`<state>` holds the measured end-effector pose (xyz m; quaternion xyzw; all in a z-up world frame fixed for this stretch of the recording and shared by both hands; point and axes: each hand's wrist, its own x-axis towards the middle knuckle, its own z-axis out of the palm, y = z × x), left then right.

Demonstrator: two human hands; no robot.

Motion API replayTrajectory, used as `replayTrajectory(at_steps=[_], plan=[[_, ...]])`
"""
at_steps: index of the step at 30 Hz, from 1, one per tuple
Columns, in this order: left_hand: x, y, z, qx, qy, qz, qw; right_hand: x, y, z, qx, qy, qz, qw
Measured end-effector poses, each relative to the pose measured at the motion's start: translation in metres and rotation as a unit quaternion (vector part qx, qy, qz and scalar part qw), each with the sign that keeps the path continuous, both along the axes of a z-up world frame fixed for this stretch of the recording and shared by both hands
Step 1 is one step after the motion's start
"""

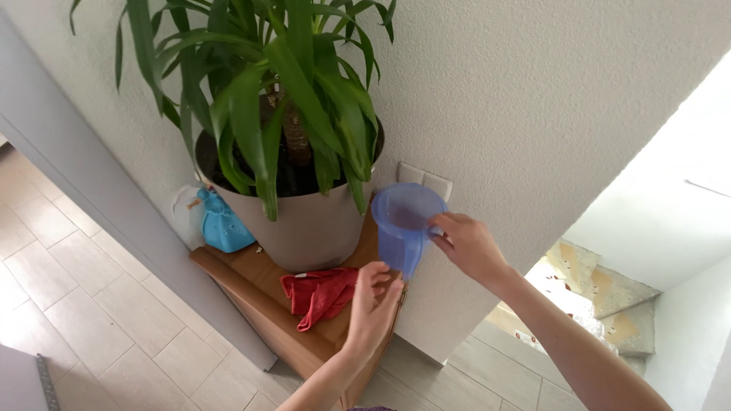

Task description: The person wipes the leaves of a potted plant with a red cloth, then walks to the kitchen sink and fills a blue pitcher with water.

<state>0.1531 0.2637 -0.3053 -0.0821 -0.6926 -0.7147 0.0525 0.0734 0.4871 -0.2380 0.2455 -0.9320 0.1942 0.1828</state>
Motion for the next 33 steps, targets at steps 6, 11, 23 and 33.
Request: replayTrajectory(at_steps=[6,11,23,33], plan=[[-0.012,-0.017,-0.029,-0.009,-0.051,0.028,0.998,-0.064,0.027,-0.042,-0.011,0.062,0.021,0.998],[-0.017,-0.024,-0.027,-0.020,-0.100,0.060,0.993,-0.099,0.035,-0.064,-0.018,0.069,0.047,0.996],[-0.032,-0.039,-0.042,-0.066,-0.096,0.098,0.988,-0.132,0.035,-0.080,-0.033,0.062,0.103,0.992],[-0.044,-0.085,-0.068,-0.256,-0.067,0.129,0.956,-0.125,0.039,-0.068,0.023,0.026,0.067,0.997]])
